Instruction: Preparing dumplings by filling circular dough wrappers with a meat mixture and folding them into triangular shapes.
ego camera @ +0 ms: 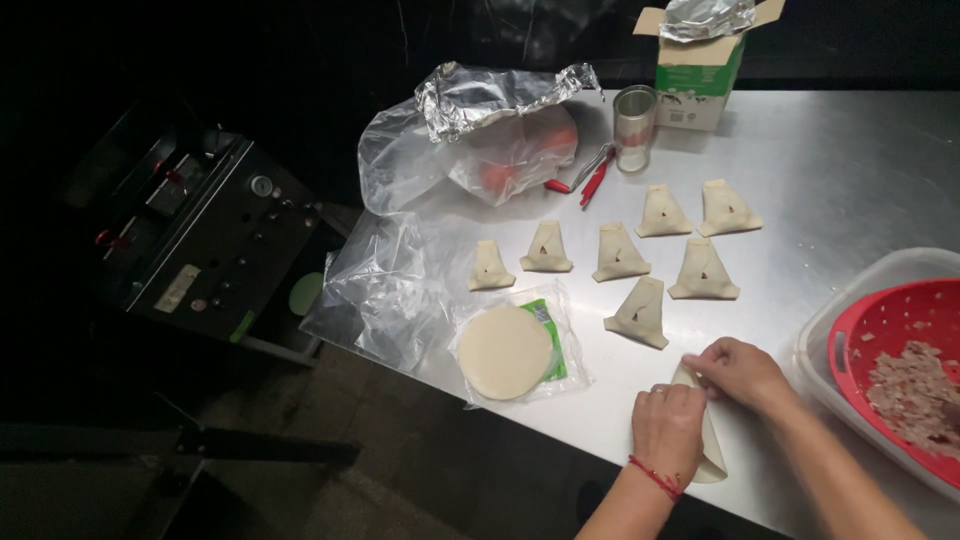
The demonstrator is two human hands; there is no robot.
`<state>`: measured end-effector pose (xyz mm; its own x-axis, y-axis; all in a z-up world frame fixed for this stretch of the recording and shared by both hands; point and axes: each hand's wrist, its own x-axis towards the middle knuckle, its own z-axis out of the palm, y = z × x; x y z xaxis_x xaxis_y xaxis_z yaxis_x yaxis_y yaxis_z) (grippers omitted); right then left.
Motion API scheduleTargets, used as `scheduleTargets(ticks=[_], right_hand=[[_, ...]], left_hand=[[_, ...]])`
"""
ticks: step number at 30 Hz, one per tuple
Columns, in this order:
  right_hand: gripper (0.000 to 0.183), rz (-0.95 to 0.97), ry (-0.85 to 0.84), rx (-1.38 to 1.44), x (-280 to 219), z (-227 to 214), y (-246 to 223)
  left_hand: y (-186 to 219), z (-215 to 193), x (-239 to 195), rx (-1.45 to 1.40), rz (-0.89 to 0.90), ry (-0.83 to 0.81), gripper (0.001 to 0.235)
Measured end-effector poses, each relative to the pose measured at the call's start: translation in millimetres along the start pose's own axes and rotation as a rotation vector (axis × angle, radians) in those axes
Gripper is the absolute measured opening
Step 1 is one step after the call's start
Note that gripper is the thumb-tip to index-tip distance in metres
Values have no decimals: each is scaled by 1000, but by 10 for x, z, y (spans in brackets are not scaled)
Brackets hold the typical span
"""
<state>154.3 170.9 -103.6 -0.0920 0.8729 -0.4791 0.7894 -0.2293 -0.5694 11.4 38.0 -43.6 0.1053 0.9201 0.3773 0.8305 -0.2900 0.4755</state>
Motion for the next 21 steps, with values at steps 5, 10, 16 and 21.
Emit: scheduleTargets(ticks=[5, 10, 16, 21], right_hand=[[49, -14, 46, -246, -436, -202, -527], [36, -173, 1, 185, -319, -143, -154], [23, -353, 130, -84, -465, -102, -209], [18, -336, 95, -185, -639, -170, -217]], left_hand=[[66, -177, 156, -69, -216, -213, 8], [-340, -54, 260, -246, -320, -30, 22], [-546, 137, 529, -190, -362, -275, 15], [-567, -77, 527, -188, -196, -345, 10]])
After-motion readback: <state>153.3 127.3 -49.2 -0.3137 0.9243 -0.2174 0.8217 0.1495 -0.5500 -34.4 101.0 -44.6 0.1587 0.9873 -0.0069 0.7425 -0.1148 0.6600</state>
